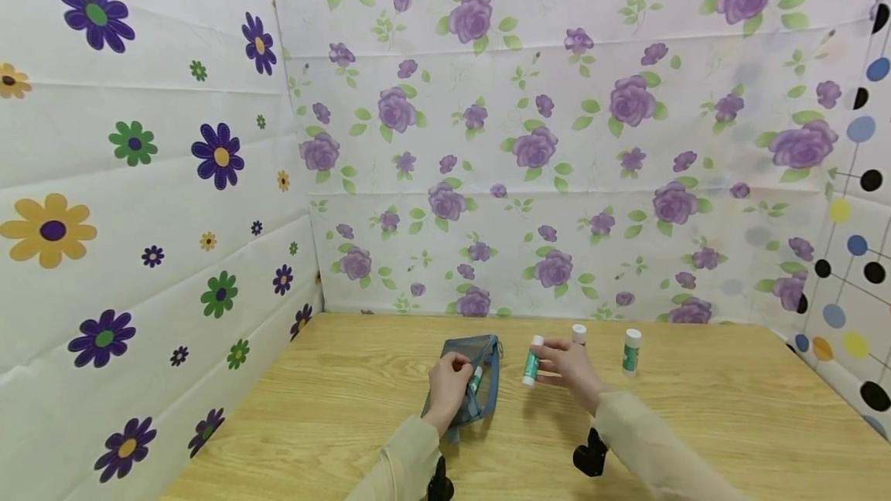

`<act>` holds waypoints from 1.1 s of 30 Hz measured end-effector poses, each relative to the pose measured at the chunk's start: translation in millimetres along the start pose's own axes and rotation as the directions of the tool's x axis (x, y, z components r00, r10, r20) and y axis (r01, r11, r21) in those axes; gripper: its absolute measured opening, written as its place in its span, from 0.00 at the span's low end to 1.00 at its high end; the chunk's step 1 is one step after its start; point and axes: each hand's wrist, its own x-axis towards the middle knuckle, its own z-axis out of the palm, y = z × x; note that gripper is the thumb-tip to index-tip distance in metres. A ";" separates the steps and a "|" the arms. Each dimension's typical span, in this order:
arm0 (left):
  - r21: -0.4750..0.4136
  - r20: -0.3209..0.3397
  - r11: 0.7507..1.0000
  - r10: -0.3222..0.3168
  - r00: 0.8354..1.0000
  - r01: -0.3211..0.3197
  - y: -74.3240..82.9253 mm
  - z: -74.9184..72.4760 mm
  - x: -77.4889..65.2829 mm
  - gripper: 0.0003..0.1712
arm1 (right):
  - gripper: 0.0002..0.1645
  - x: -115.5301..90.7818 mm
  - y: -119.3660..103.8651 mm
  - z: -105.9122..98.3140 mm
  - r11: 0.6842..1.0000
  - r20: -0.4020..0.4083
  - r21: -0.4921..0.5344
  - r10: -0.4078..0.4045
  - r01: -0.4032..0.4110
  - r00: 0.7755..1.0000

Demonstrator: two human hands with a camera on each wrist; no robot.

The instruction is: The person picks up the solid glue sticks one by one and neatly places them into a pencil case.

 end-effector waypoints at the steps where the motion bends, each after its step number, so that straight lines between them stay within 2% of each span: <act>1: 0.001 0.001 1.000 0.004 1.000 -0.004 0.0 0.1 -0.1 0.04 | 0.28 0.1 0.8 1.4 1.000 0.004 -0.001 0.006 -0.006 1.000; 13: -0.001 0.012 1.000 -0.003 1.000 0.003 3.8 -0.7 0.9 0.03 | 0.30 -0.3 -0.3 17.8 1.000 0.058 0.002 0.020 -0.020 0.998; 23: -0.006 0.012 1.000 -0.013 1.000 0.013 4.0 -1.3 1.5 0.03 | 0.26 4.8 9.9 28.8 1.000 0.026 -0.025 0.018 -0.018 1.000; 33: -0.007 0.012 1.000 -0.003 1.000 0.003 4.9 -3.4 -1.1 0.03 | 0.28 5.9 17.8 36.3 0.998 0.025 -0.028 0.060 -0.059 0.998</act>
